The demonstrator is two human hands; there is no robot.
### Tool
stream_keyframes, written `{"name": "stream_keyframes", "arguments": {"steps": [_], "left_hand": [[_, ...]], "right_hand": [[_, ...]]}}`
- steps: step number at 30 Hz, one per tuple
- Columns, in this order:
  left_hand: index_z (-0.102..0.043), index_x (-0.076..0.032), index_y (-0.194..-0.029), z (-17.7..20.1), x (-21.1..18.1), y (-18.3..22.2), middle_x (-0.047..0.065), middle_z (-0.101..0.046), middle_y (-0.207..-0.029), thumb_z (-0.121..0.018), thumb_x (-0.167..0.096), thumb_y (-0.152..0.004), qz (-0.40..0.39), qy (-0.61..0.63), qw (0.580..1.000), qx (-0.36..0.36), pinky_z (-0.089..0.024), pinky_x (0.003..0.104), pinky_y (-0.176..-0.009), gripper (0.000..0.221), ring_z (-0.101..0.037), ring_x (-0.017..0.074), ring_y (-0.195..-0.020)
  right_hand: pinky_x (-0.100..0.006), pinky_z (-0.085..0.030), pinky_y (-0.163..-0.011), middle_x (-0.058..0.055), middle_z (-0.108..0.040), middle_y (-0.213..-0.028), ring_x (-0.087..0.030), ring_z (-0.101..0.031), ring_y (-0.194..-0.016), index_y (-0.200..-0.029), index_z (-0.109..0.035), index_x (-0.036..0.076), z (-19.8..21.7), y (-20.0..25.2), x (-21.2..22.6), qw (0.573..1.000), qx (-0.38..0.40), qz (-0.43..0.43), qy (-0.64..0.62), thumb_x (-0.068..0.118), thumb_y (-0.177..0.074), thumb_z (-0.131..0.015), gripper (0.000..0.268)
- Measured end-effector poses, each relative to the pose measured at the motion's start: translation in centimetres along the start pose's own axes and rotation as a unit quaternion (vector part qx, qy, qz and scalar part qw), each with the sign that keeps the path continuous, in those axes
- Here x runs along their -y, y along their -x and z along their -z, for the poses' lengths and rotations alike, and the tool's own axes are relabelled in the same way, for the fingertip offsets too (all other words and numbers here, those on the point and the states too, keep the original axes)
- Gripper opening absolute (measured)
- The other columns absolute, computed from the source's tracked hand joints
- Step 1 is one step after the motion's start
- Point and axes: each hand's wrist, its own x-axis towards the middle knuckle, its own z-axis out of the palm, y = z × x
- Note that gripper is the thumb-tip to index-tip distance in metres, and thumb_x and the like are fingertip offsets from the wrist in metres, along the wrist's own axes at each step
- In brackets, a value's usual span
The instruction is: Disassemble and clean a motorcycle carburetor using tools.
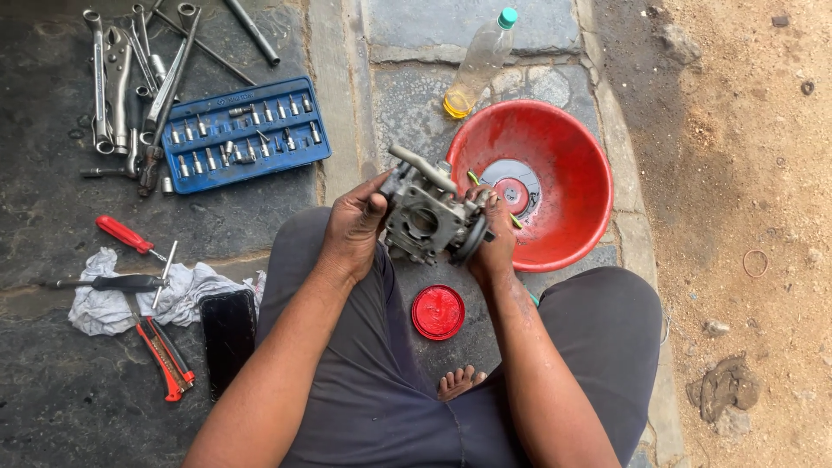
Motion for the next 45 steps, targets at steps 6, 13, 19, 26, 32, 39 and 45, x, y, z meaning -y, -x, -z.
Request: {"name": "stream_keyframes", "arguments": {"steps": [6,13,19,26,32,39,45], "left_hand": [[-0.055,-0.011,-0.143,-0.4,0.1,-0.1,0.005,-0.068,-0.12,-0.056,-0.079,-0.079,0.127,-0.043,0.991,-0.016,-0.056,0.044,-0.091,0.093,-0.065,0.0173,-0.106],[-0.048,-0.008,-0.148,-1.6,-0.5,0.1,0.006,-0.07,-0.128,-0.051,-0.085,-0.075,0.19,0.0,0.978,0.085,-0.056,0.048,-0.095,0.106,-0.067,0.0224,-0.117],[-0.049,-0.017,-0.139,-3.2,0.8,0.6,0.003,-0.068,-0.122,-0.07,-0.078,-0.067,0.191,0.005,0.98,0.051,-0.059,0.05,-0.092,0.097,-0.065,0.0217,-0.115],[-0.064,-0.009,-0.126,-7.4,1.6,0.6,0.01,-0.073,-0.111,-0.069,-0.077,-0.071,0.198,0.272,0.941,0.024,-0.062,0.045,-0.083,0.088,-0.071,0.0265,-0.098],[-0.061,-0.007,-0.132,-8.5,3.7,-3.4,0.012,-0.071,-0.114,-0.068,-0.074,-0.083,0.159,0.283,0.942,0.089,-0.062,0.042,-0.085,0.083,-0.071,0.0276,-0.101],[-0.066,-0.008,-0.129,-6.8,2.1,-5.1,0.015,-0.072,-0.118,-0.068,-0.07,-0.085,0.125,0.377,0.914,0.085,-0.063,0.044,-0.089,0.075,-0.072,0.0331,-0.105],[-0.069,-0.008,-0.124,-6.4,1.6,-4.1,0.018,-0.07,-0.122,-0.069,-0.069,-0.086,0.091,0.4,0.91,0.055,-0.062,0.051,-0.097,0.072,-0.07,0.0363,-0.114]], "right_hand": [[-0.026,-0.045,-0.079,-0.001,-0.06,-0.093,-0.011,-0.055,-0.087,-0.109,-0.061,0.003,-0.9,0.3,4.7,0.931,0.054,0.117,0.341,0.031,-0.114,-0.045,0.033],[-0.027,-0.042,-0.073,0.0,-0.054,-0.084,-0.011,-0.051,-0.082,-0.106,-0.061,0.004,-2.7,1.3,7.6,0.869,0.061,0.114,0.478,0.029,-0.11,-0.048,0.029],[-0.028,-0.04,-0.071,0.002,-0.052,-0.082,-0.01,-0.048,-0.081,-0.098,-0.061,0.003,-2.4,1.3,7.9,0.901,0.065,0.071,0.423,0.03,-0.109,-0.052,0.03],[-0.024,-0.044,-0.075,0.001,-0.058,-0.088,-0.008,-0.053,-0.085,-0.105,-0.062,0.001,-2.8,1.7,9.4,0.938,0.098,0.05,0.329,0.029,-0.105,-0.057,0.029],[-0.028,-0.049,-0.067,-0.008,-0.066,-0.087,-0.015,-0.063,-0.076,-0.119,-0.061,-0.001,-2.2,1.7,11.4,0.971,0.023,0.075,0.225,0.035,-0.105,-0.053,0.04],[-0.028,-0.051,-0.077,-0.018,-0.067,-0.102,-0.019,-0.065,-0.092,-0.149,-0.049,0.0,-2.0,5.4,12.4,0.996,0.034,0.069,0.049,0.034,-0.108,-0.052,0.053],[-0.031,-0.049,-0.072,-0.022,-0.063,-0.118,-0.022,-0.064,-0.101,-0.148,-0.046,0.004,-1.8,7.3,9.0,0.993,-0.04,0.03,-0.107,0.03,-0.109,-0.054,0.047]]}}
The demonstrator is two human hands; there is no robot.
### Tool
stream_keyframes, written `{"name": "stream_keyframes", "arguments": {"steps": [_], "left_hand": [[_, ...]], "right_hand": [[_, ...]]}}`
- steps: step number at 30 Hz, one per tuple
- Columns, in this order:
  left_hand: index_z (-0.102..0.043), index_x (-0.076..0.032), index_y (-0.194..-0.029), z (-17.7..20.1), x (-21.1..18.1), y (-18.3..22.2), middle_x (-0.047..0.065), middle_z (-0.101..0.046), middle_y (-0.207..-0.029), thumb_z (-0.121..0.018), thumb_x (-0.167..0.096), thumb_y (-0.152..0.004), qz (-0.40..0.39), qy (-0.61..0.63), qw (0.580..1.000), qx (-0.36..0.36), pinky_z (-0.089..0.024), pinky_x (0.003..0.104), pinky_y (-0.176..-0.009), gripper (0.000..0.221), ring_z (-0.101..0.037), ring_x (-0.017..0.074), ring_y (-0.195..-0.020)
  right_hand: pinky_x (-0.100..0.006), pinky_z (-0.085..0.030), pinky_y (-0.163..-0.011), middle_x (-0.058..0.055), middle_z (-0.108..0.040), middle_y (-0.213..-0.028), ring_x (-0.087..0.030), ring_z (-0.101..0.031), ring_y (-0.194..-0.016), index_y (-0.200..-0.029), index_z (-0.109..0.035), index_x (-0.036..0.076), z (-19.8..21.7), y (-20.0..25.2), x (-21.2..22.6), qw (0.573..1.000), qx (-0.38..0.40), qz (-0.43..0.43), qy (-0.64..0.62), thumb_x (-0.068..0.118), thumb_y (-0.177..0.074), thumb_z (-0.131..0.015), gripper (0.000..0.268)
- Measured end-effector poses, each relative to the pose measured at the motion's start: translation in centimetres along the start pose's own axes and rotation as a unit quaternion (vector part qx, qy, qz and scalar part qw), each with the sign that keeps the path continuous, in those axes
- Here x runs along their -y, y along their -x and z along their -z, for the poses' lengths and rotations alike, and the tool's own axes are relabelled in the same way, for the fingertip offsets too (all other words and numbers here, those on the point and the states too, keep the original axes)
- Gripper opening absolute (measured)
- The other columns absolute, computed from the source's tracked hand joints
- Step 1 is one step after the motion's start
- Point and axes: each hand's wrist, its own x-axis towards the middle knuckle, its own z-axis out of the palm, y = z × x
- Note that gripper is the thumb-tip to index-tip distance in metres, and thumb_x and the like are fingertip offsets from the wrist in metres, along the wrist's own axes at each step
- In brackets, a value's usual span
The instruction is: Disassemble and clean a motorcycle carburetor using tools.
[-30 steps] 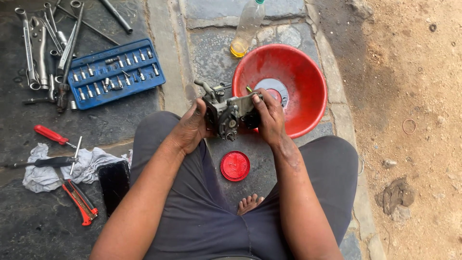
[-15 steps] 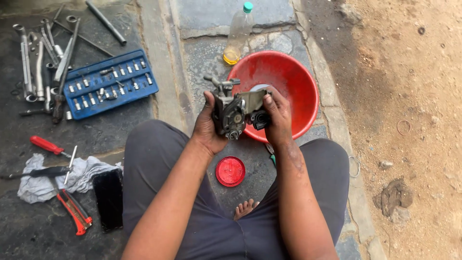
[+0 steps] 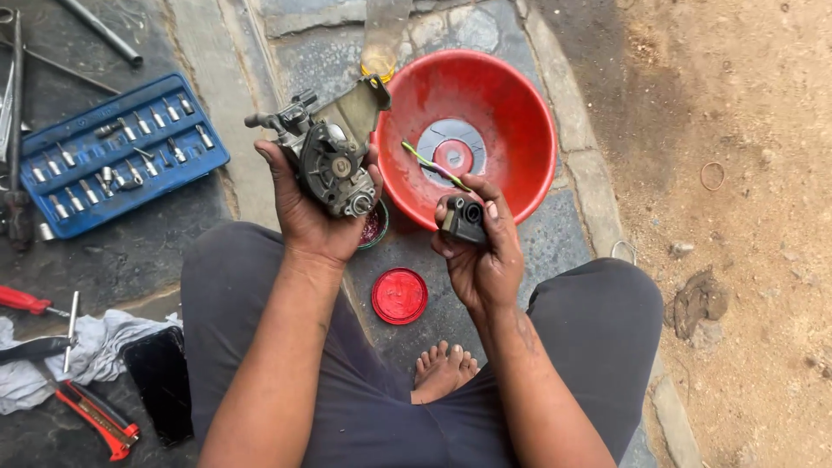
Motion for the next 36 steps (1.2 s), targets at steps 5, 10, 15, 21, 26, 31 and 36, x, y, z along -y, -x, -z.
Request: {"name": "stream_keyframes", "arguments": {"steps": [5,10,15,21,26,31,36], "left_hand": [[-0.068,-0.007,-0.123,-0.5,-0.2,0.5,0.02,-0.07,-0.121,-0.069,-0.07,-0.084,-0.022,0.029,0.999,-0.026,-0.06,0.051,-0.098,0.074,-0.068,0.0369,-0.115],[-0.067,-0.005,-0.125,-0.9,-0.4,1.0,0.021,-0.069,-0.121,-0.068,-0.072,-0.082,-0.02,0.059,0.997,-0.044,-0.059,0.05,-0.097,0.08,-0.067,0.037,-0.115],[-0.065,-0.008,-0.133,-0.7,-0.1,1.2,0.018,-0.069,-0.123,-0.062,-0.08,-0.08,-0.068,0.05,0.996,0.006,-0.059,0.05,-0.094,0.09,-0.067,0.0367,-0.114],[-0.067,-0.012,-0.129,-0.3,0.0,1.0,0.012,-0.069,-0.121,-0.057,-0.089,-0.068,-0.117,0.033,0.992,0.032,-0.054,0.051,-0.097,0.098,-0.068,0.0323,-0.111],[-0.064,-0.015,-0.128,4.4,0.4,0.4,0.014,-0.065,-0.133,-0.049,-0.066,-0.099,-0.138,0.097,0.983,0.077,-0.05,0.051,-0.099,0.061,-0.064,0.0346,-0.114],[-0.064,-0.012,-0.13,4.8,-0.8,-1.4,0.02,-0.059,-0.14,-0.048,-0.072,-0.101,-0.142,0.024,0.959,0.245,-0.048,0.055,-0.107,0.068,-0.062,0.0403,-0.122],[-0.065,-0.002,-0.129,2.3,0.1,-0.3,0.029,-0.058,-0.144,-0.038,-0.083,-0.095,-0.096,0.028,0.951,0.292,-0.056,0.064,-0.1,0.092,-0.06,0.0481,-0.13]], "right_hand": [[-0.037,-0.054,-0.079,-0.023,-0.062,-0.129,-0.026,-0.065,-0.103,-0.149,-0.046,-0.001,-1.1,-0.4,-1.3,0.999,0.03,-0.02,-0.011,0.028,-0.111,-0.057,0.049],[-0.041,-0.059,-0.09,-0.02,-0.058,-0.14,-0.029,-0.066,-0.114,-0.155,-0.042,0.001,-2.1,-0.4,-1.1,0.994,0.099,-0.029,0.029,0.019,-0.101,-0.067,0.062],[-0.043,-0.058,-0.1,-0.02,-0.058,-0.143,-0.029,-0.063,-0.124,-0.156,-0.044,-0.002,-0.1,-0.3,-2.1,0.972,0.124,0.028,0.196,0.002,-0.089,-0.082,0.077],[-0.028,-0.054,-0.075,-0.013,-0.062,-0.133,-0.017,-0.063,-0.093,-0.151,-0.043,0.002,-1.8,-0.6,-3.8,0.994,0.055,-0.041,0.087,0.009,-0.095,-0.074,0.064],[-0.026,-0.05,-0.066,-0.006,-0.062,-0.12,-0.013,-0.06,-0.078,-0.144,-0.048,0.002,-0.8,-0.4,-6.9,0.992,0.045,-0.088,0.08,0.016,-0.098,-0.07,0.053],[-0.024,-0.045,-0.059,-0.007,-0.065,-0.102,-0.009,-0.055,-0.071,-0.14,-0.056,-0.001,-0.3,-0.5,-8.2,0.978,0.06,-0.095,0.178,0.02,-0.096,-0.074,0.052],[-0.025,-0.047,-0.063,-0.008,-0.067,-0.09,-0.011,-0.059,-0.071,-0.132,-0.057,-0.004,-0.3,-0.3,-8.1,0.977,0.078,-0.128,0.148,0.027,-0.089,-0.08,0.058]]}}
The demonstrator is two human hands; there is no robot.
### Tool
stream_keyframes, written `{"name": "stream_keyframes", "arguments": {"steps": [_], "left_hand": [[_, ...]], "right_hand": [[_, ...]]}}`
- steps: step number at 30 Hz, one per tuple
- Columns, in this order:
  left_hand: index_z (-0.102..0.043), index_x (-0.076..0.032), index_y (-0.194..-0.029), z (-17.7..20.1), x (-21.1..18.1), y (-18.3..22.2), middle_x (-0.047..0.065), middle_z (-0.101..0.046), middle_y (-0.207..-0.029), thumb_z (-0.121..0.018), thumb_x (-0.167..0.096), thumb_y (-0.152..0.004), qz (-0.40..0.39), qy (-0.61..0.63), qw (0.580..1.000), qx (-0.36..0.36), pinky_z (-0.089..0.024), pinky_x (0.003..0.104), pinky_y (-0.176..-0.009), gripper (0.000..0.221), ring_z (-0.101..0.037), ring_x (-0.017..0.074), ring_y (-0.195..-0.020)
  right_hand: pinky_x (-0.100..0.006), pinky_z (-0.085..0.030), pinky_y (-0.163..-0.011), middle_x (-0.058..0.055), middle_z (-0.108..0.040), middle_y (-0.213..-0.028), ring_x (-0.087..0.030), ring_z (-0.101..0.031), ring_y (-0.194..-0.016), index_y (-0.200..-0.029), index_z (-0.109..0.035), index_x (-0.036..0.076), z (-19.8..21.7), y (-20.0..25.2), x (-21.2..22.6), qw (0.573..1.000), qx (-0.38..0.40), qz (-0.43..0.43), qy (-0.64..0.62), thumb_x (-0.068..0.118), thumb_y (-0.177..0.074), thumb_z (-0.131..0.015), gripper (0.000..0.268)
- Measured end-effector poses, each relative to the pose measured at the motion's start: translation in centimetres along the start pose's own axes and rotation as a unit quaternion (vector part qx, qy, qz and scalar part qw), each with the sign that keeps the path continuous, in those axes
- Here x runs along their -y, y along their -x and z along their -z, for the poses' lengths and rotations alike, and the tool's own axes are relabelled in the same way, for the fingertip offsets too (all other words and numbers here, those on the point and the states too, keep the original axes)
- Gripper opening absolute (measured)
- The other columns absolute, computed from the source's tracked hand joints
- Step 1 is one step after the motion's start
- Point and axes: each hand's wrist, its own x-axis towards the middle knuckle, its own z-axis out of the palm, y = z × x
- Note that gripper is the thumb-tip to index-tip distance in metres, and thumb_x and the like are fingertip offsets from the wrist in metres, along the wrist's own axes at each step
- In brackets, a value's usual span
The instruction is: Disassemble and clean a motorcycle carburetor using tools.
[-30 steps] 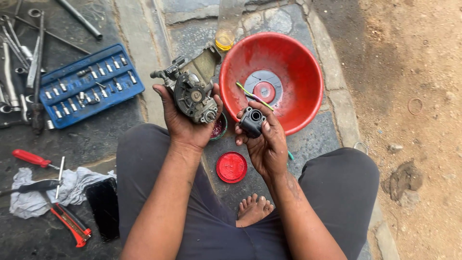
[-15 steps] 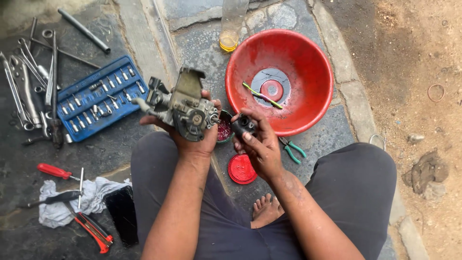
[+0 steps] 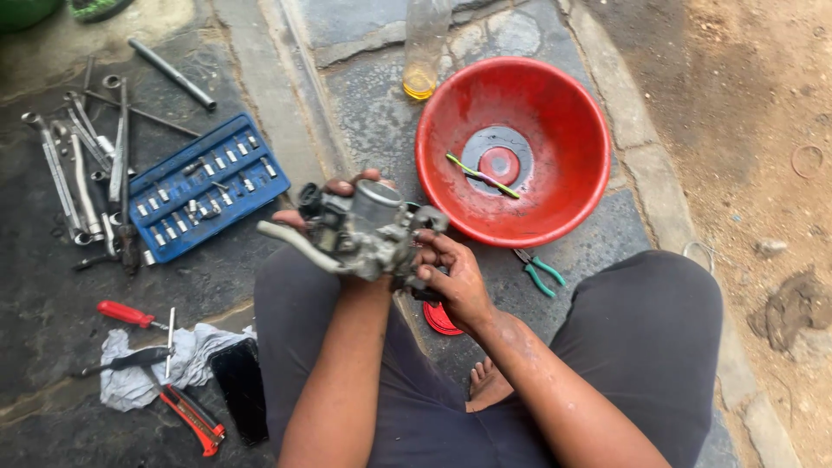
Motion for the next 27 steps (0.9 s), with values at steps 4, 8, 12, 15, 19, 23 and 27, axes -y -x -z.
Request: {"name": "stream_keyframes", "arguments": {"steps": [4,8,12,15,19,23,27], "left_hand": [[-0.066,0.003,-0.124,1.1,0.6,1.2,0.031,-0.062,-0.138,-0.035,-0.085,-0.097,-0.042,-0.033,0.997,-0.062,-0.058,0.059,-0.101,0.097,-0.064,0.0463,-0.121],[-0.068,0.007,-0.112,1.2,1.6,1.3,0.03,-0.069,-0.123,-0.028,-0.079,-0.106,-0.108,-0.145,0.977,-0.109,-0.055,0.05,-0.102,0.095,-0.066,0.0396,-0.114],[-0.067,-0.003,-0.107,-2.9,1.8,-0.3,0.022,-0.075,-0.112,-0.016,-0.078,-0.104,-0.14,-0.504,0.847,-0.096,-0.042,0.045,-0.116,0.092,-0.058,0.0274,-0.122],[-0.068,-0.005,-0.096,-4.4,2.1,-0.2,0.018,-0.076,-0.112,-0.01,-0.078,-0.104,-0.094,-0.575,0.81,-0.072,-0.043,0.043,-0.112,0.094,-0.057,0.0239,-0.12],[-0.069,-0.007,-0.096,-4.2,1.4,-0.6,0.013,-0.074,-0.121,-0.015,-0.076,-0.111,-0.101,-0.48,0.871,-0.013,-0.039,0.039,-0.124,0.089,-0.055,0.0222,-0.124],[-0.051,-0.006,-0.136,-7.3,-0.5,-1.9,0.015,-0.039,-0.164,-0.06,-0.041,-0.104,0.144,-0.233,0.961,-0.046,-0.036,0.043,-0.125,0.048,-0.041,0.0272,-0.15],[-0.023,-0.005,-0.167,-8.0,-3.4,-1.8,0.017,-0.033,-0.17,-0.073,-0.033,-0.088,0.291,-0.276,0.916,-0.013,-0.03,0.042,-0.13,0.097,-0.035,0.0293,-0.157]], "right_hand": [[-0.031,-0.056,-0.075,-0.009,-0.069,-0.095,-0.017,-0.068,-0.082,-0.125,-0.057,-0.004,0.2,1.1,-0.9,0.999,0.035,0.005,-0.041,0.037,-0.083,-0.085,0.065],[-0.028,-0.054,-0.067,-0.014,-0.069,-0.094,-0.017,-0.067,-0.079,-0.12,-0.059,-0.004,0.4,2.3,0.0,0.997,0.05,0.014,-0.059,0.056,-0.082,-0.083,0.075],[-0.021,-0.046,-0.05,-0.017,-0.067,-0.09,-0.014,-0.061,-0.067,-0.126,-0.058,-0.003,0.5,2.8,0.5,0.999,0.023,0.021,-0.036,0.061,-0.085,-0.079,0.078],[-0.021,-0.044,-0.049,-0.018,-0.066,-0.092,-0.015,-0.061,-0.069,-0.127,-0.055,-0.004,0.9,2.9,0.9,0.998,-0.021,0.029,-0.056,0.051,-0.092,-0.078,0.069],[-0.024,-0.047,-0.053,-0.015,-0.066,-0.098,-0.019,-0.065,-0.077,-0.129,-0.053,-0.001,1.7,2.4,0.7,0.995,-0.058,0.053,-0.06,0.039,-0.091,-0.082,0.063],[-0.034,-0.056,-0.083,-0.01,-0.066,-0.114,-0.022,-0.069,-0.1,-0.135,-0.05,0.001,4.8,1.9,2.0,0.983,-0.079,0.162,0.029,0.019,-0.077,-0.092,0.074],[-0.033,-0.054,-0.098,-0.01,-0.068,-0.121,-0.019,-0.066,-0.11,-0.139,-0.057,-0.002,6.6,1.8,5.3,0.928,-0.051,0.247,0.274,0.006,-0.069,-0.092,0.079]]}}
